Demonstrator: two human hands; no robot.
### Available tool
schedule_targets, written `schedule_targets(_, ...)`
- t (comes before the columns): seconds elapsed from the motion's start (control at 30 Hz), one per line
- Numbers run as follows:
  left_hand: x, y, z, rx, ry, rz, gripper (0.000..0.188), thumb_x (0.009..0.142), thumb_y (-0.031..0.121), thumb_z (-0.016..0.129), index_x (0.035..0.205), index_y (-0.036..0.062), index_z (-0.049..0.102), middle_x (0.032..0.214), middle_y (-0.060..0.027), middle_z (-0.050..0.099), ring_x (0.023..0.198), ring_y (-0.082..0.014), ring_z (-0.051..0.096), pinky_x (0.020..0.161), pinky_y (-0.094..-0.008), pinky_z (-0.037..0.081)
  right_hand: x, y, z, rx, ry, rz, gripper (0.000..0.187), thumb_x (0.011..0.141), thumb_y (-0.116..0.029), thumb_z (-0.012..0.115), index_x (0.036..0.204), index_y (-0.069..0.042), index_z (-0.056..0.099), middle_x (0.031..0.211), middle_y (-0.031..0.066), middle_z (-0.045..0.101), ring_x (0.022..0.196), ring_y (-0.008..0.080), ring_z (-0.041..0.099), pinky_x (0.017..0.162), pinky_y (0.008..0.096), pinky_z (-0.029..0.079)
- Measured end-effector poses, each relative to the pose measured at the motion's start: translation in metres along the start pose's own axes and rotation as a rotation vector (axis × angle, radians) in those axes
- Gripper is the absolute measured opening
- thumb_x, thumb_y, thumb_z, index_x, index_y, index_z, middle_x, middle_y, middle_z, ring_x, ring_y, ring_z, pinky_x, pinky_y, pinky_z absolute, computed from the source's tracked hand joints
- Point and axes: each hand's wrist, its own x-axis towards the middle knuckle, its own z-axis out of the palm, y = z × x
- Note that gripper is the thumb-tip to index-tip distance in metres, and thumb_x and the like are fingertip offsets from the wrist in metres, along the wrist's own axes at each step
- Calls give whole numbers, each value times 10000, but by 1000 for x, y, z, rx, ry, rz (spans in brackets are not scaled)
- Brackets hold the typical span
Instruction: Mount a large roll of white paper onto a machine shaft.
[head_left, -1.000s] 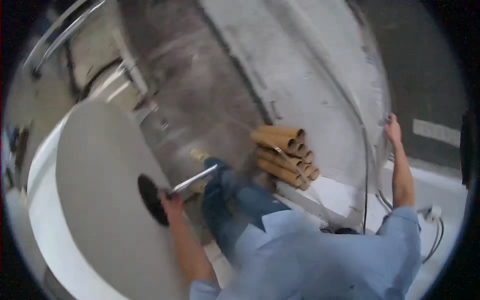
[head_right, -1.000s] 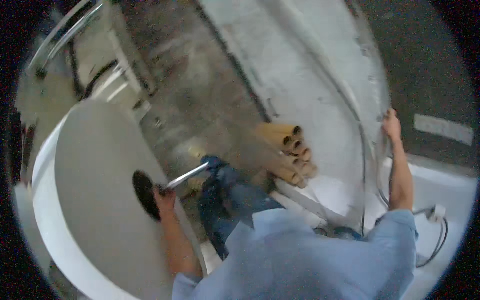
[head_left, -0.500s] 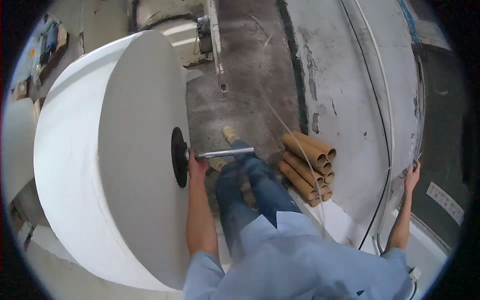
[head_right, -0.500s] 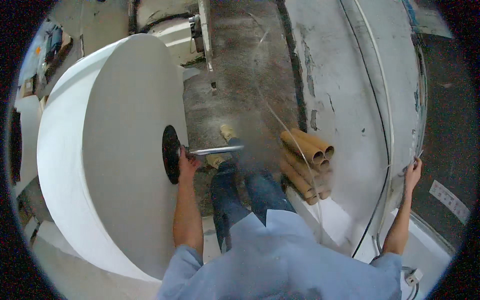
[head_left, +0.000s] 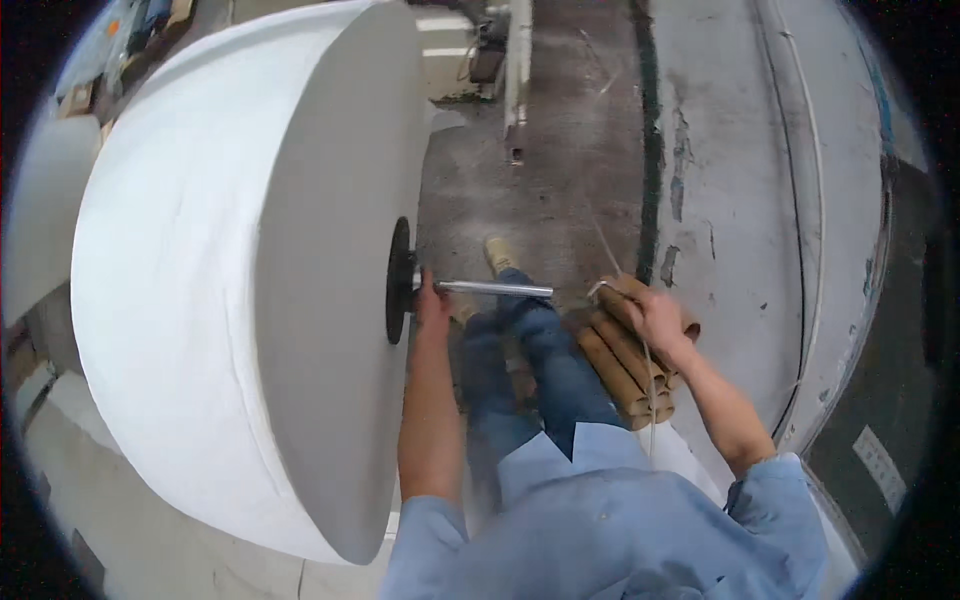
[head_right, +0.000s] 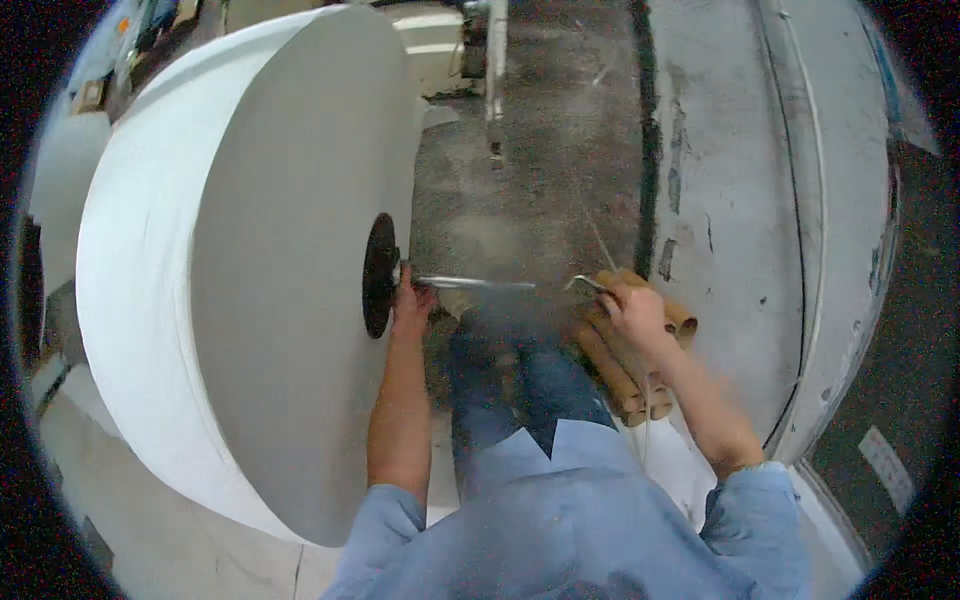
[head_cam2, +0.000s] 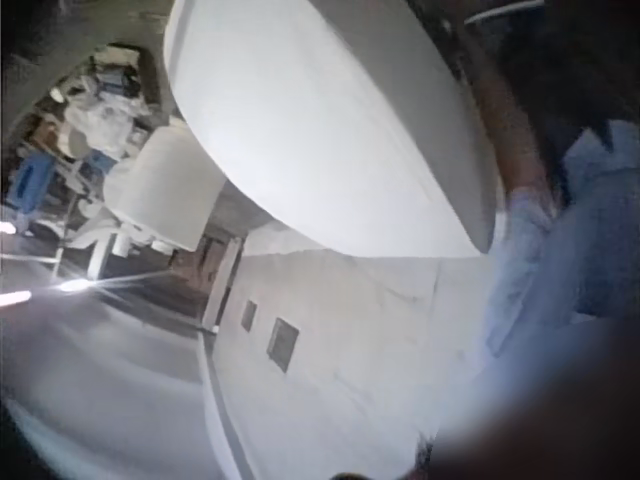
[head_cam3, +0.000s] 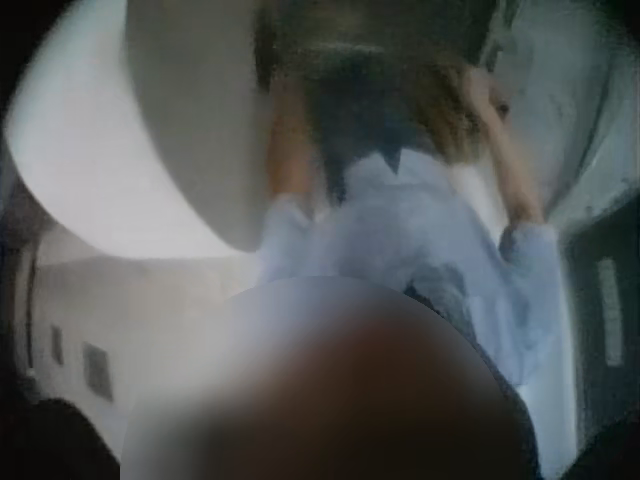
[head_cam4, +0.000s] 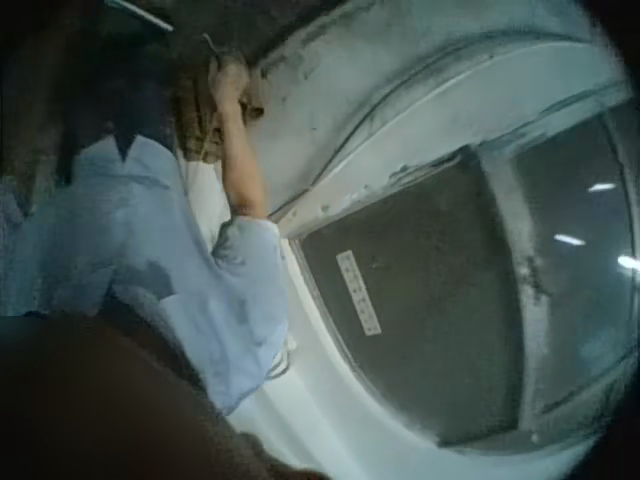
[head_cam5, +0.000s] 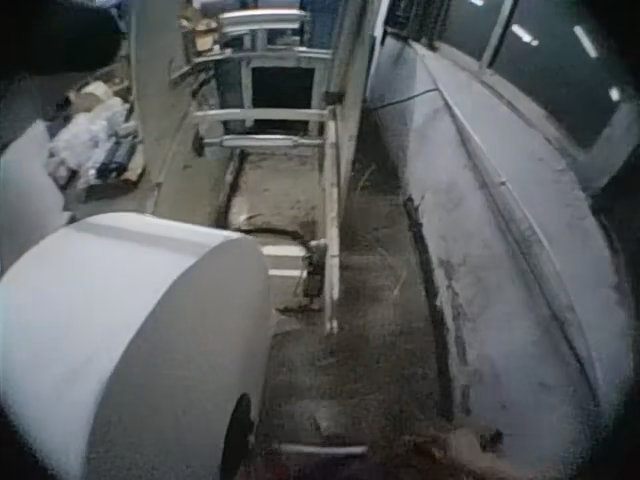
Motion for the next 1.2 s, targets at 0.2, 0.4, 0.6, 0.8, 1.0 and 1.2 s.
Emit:
schedule_targets(0.2, 51, -27, -28, 13, 73, 125, 586, 823, 586, 648, 928, 10, 670, 849, -79, 617, 768, -201, 570, 677, -359, 473, 45, -78, 40, 609, 39, -494, 226, 816, -107, 672, 1024, -26, 639, 859, 149, 621, 714, 289, 610, 640, 347, 480)
schedule_targets(0.4, 22, -12, -3, 124, 110, 102, 486, 841, 597, 626, 874, 115, 572, 664, 3, 454, 577, -138, 451, 507, -329, 384, 101, -163, 46, 714, -150, -192, 250, 901, -160, 615, 1117, -43, 573, 928, 152, 595, 802, 248, 579, 718, 331, 471)
schedule_targets(0.6, 0, 0, 2, 308, 180, 61, 522, 780, 632, 671, 785, 137, 507, 694, 5, 432, 609, -142, 435, 564, -330, 400, 177, -212, 61, 515, 19, -612, 232, 897, -136, 604, 1110, -43, 595, 896, 159, 630, 779, 353, 604, 714, 387, 497)
schedule_targets(0.8, -25, 12, 13, 236, 222, 15, 518, 792, 618, 670, 842, 131, 501, 751, -7, 432, 664, -154, 426, 592, -325, 387, 210, -233, 85, 368, -85, -792, 246, 872, -115, 563, 1113, -92, 602, 957, 134, 619, 914, 337, 592, 799, 436, 483)
schedule_targets(1.0, -13, 10, 1, 297, 171, 30, 556, 831, 539, 680, 1067, 61, 522, 907, -52, 517, 829, -184, 479, 708, -360, 426, 229, -243, 98, 156, -179, -936, 361, 805, -52, 546, 1155, -124, 599, 1018, 107, 626, 1014, 316, 579, 880, 425, 471)
schedule_targets(1.2, -45, 17, 25, 276, 269, 264, 813, 840, 538, 664, 1369, -26, 414, 1336, -176, 479, 1149, -278, 483, 997, -352, 367, 252, -237, 104, 246, -298, -1021, 389, 711, 84, 551, 1064, -70, 612, 1026, 115, 613, 1057, 333, 533, 911, 426, 450)
